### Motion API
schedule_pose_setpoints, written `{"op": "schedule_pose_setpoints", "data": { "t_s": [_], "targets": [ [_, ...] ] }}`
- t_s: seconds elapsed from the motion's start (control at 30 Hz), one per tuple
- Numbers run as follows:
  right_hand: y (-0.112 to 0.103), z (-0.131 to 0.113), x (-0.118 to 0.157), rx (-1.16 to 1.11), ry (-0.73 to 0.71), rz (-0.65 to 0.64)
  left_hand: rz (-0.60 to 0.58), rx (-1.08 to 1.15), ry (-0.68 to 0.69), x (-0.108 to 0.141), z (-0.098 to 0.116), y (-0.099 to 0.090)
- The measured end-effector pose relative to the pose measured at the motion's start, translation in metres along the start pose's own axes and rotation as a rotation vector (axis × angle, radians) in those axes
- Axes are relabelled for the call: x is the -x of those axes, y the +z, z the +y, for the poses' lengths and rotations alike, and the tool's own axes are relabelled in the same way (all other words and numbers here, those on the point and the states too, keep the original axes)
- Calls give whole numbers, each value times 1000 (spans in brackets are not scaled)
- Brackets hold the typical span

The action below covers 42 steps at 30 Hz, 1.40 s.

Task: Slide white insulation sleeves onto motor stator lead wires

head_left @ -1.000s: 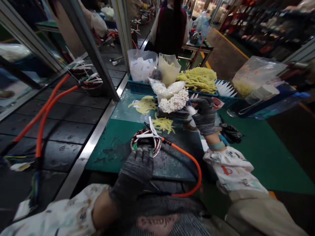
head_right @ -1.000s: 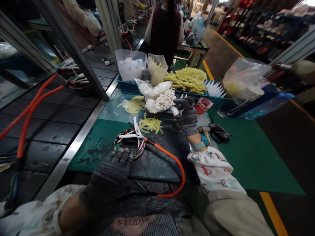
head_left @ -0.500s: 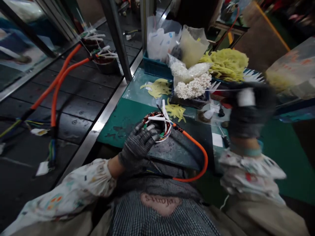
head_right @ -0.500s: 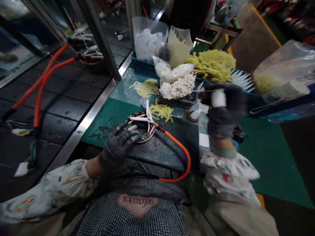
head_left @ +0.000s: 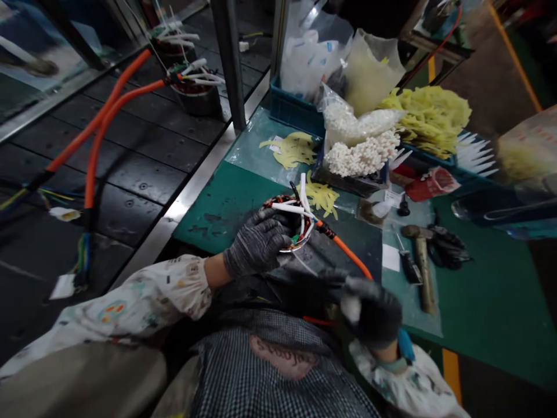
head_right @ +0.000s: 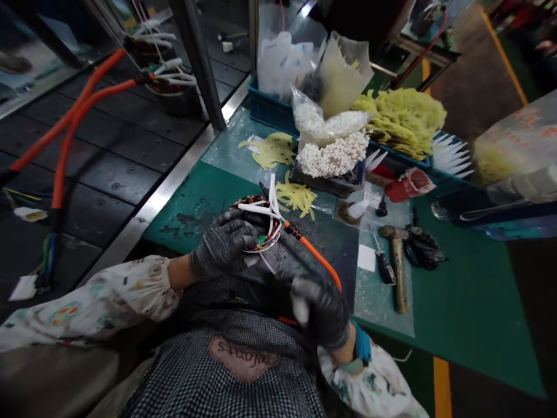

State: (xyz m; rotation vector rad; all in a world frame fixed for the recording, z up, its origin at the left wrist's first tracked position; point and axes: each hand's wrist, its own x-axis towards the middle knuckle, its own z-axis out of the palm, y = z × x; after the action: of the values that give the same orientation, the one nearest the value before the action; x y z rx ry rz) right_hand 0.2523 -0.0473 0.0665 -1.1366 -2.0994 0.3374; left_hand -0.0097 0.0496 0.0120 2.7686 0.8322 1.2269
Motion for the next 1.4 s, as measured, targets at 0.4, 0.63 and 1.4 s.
{"op": "schedule_pose_setpoints", "data": {
  "t_s": [0.4,0.63,1.4],
  "targets": [
    [43,27,-73,393,2,-104,168,137,-15,0,5,10],
    [41,24,-93,-72,232,-102,121,161,-12,-3,1,7],
    [27,33,-90,-511,378,-194,80,123,-13,-17,0,-7]
  ]
}}
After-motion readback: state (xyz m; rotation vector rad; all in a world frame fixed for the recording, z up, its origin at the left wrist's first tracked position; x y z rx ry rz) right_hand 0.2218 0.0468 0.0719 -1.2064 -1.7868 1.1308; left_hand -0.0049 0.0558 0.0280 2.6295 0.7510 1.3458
